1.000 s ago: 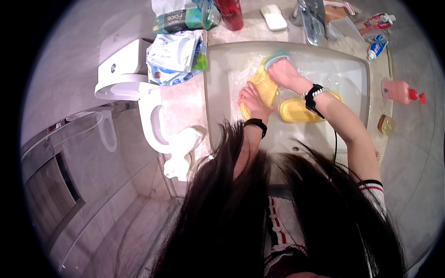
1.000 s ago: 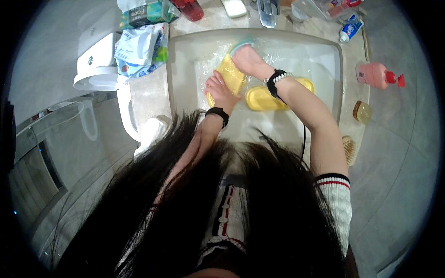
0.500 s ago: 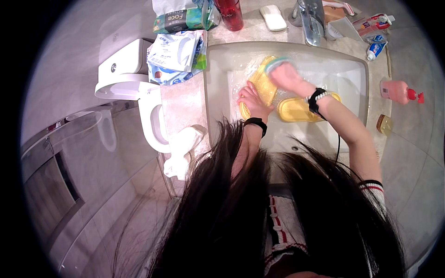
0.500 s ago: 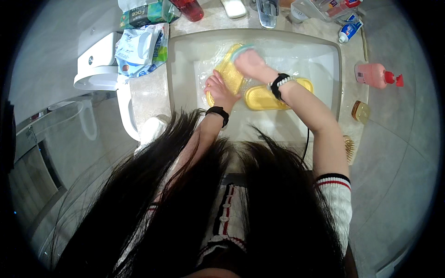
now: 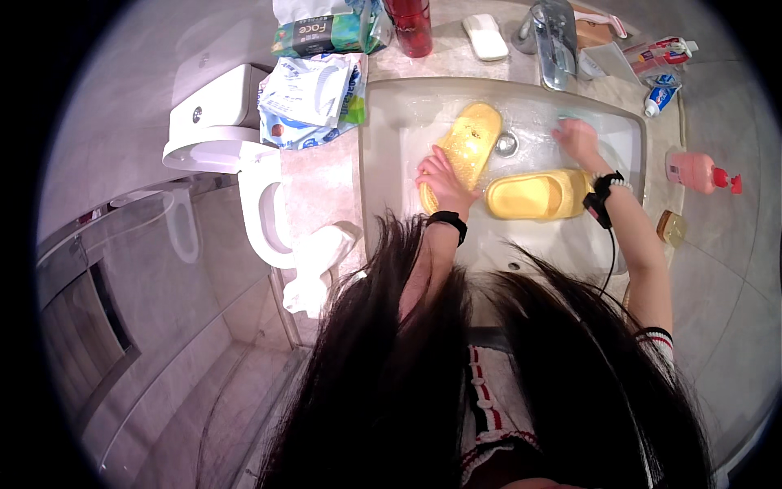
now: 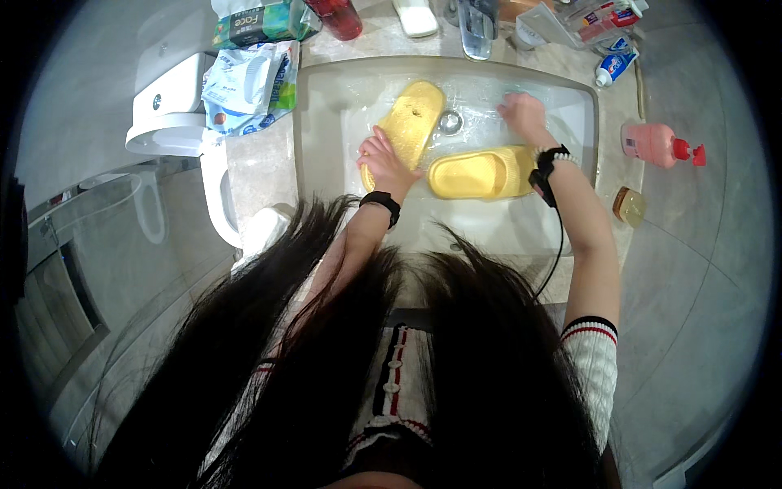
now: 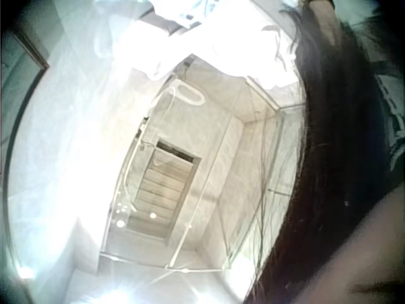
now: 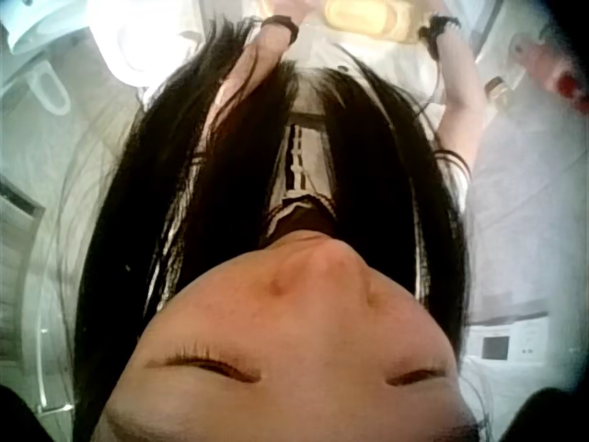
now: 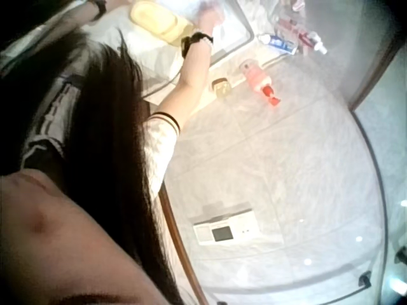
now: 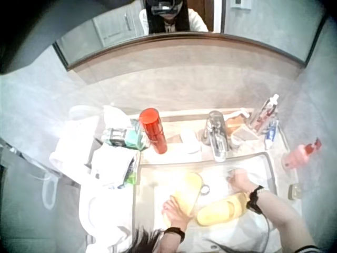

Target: The person washes a pair of yellow slippers in a bathroom sink using a brush and running water. They scrub the soles and tops of the slippers thoroughly, rinsing them under the faucet.

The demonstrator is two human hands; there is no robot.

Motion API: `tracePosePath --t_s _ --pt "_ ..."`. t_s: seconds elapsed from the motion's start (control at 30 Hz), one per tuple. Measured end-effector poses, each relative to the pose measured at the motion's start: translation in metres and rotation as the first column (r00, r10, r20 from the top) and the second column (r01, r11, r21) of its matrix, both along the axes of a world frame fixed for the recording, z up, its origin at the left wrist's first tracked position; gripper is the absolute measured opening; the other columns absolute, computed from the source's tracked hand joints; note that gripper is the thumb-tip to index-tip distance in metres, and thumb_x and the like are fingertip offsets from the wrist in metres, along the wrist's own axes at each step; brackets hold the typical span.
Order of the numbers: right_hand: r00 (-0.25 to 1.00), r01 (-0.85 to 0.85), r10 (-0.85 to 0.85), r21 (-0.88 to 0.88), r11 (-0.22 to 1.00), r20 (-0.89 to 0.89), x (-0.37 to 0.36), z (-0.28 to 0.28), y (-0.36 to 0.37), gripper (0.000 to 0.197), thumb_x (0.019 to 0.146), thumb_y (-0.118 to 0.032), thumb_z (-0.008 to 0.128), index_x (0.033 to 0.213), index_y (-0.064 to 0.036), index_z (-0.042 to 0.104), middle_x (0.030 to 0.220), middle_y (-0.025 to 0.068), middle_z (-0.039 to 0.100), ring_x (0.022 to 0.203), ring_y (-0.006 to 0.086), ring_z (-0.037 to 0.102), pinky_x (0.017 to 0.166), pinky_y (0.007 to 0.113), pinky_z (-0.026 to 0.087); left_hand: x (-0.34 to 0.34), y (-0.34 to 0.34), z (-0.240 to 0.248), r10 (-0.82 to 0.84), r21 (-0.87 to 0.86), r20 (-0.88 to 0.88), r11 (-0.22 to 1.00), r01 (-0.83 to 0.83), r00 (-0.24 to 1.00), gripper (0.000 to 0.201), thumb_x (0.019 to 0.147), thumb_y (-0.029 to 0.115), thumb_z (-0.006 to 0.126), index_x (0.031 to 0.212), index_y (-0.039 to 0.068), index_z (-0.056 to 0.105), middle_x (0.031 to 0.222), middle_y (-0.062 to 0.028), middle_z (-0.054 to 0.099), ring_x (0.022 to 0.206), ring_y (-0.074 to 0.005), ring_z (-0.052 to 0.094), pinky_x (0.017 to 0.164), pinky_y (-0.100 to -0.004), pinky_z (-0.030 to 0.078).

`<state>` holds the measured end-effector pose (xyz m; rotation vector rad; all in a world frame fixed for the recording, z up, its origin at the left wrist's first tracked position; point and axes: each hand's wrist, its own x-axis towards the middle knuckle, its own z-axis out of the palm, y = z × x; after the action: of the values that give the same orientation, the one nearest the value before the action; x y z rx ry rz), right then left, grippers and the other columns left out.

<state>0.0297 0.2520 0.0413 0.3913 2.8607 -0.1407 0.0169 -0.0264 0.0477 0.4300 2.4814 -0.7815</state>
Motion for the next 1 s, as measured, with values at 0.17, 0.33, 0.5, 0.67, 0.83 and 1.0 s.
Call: tracePosePath --t_s 0.17,0.33,0.5,0.67,0.83,1.0 --pt "0.993 -0.095 0.074 -0.243 0.965 -0.095 -0.029 0.020 -0.087 0.031 0.086 -0.037 0.055 0.081 -0.0090 0.067 0.077 0.0151 0.066 0.074 0.0325 0.064 0.066 0.042 0.050 -0.002 0.000 -0.006 0.021 0.016 0.010 1.000 -0.021 1.000 0.126 0.060 0.086 0.045 0.146 -0.002 0.016 0.112 -0.0165 0.045 0.101 -0.0289 0.044 0.070 -0.0443 0.045" --pt "0.802 -0.595 0.584 0.082 0.800 0.120 -0.026 0.017 -0.155 0.018 0.076 -0.024 0.060 0.068 -0.0082 0.065 0.065 0.0121 0.064 0.060 0.0238 0.064 0.055 0.043 0.049 -0.001 -0.002 -0.008 0.020 0.018 0.012 1.000 -0.020 1.000 0.126 0.060 0.087 0.044 0.146 -0.001 0.016 0.112 -0.0158 0.045 0.102 -0.0286 0.043 0.071 -0.0451 0.045" --pt "0.757 -0.651 0.653 0.085 0.755 -0.008 -0.043 0.013 -0.139 0.010 0.071 -0.013 0.060 0.063 -0.0099 0.065 0.059 0.0079 0.063 0.054 0.0205 0.064 0.051 0.034 0.047 -0.002 -0.001 -0.006 0.026 0.037 0.000 0.999 -0.026 1.000 0.127 0.059 0.088 0.044 0.146 -0.001 0.016 0.112 -0.0158 0.045 0.102 -0.0284 0.043 0.070 -0.0446 0.044" --pt "0.726 -0.680 0.688 0.140 0.720 -0.014 -0.031 0.015 -0.145 0.010 0.071 -0.015 0.060 0.064 -0.0113 0.066 0.060 0.0075 0.064 0.055 0.0200 0.064 0.054 0.034 0.048 0.000 0.000 -0.006 -0.028 0.024 -0.069 0.999 0.030 0.997 0.129 0.058 0.090 0.043 0.146 -0.002 0.017 0.110 -0.0158 0.046 0.098 -0.0286 0.044 0.069 -0.0446 0.043" --pt "0.704 -0.705 0.710 0.127 0.698 0.007 -0.043 0.015 -0.130 0.014 0.074 -0.018 0.059 0.065 -0.0110 0.066 0.060 0.0070 0.064 0.055 0.0196 0.064 0.049 0.034 0.047 -0.001 -0.001 -0.006 0.011 0.032 -0.024 0.999 -0.010 1.000 0.132 0.057 0.090 0.043 0.145 -0.003 0.017 0.109 -0.0161 0.046 0.097 -0.0292 0.045 0.069 -0.0450 0.045" --pt "0.696 -0.715 0.716 0.130 0.687 0.045 -0.027 0.008 -0.148 0.012 0.071 -0.018 0.060 0.063 -0.0098 0.066 0.060 0.0070 0.063 0.055 0.0207 0.064 0.047 0.035 0.048 -0.003 -0.001 -0.006 0.002 0.035 0.000 0.999 -0.002 1.000 0.131 0.057 0.089 0.045 0.145 -0.003 0.016 0.110 -0.0163 0.046 0.098 -0.0298 0.044 0.067 -0.0454 0.046"
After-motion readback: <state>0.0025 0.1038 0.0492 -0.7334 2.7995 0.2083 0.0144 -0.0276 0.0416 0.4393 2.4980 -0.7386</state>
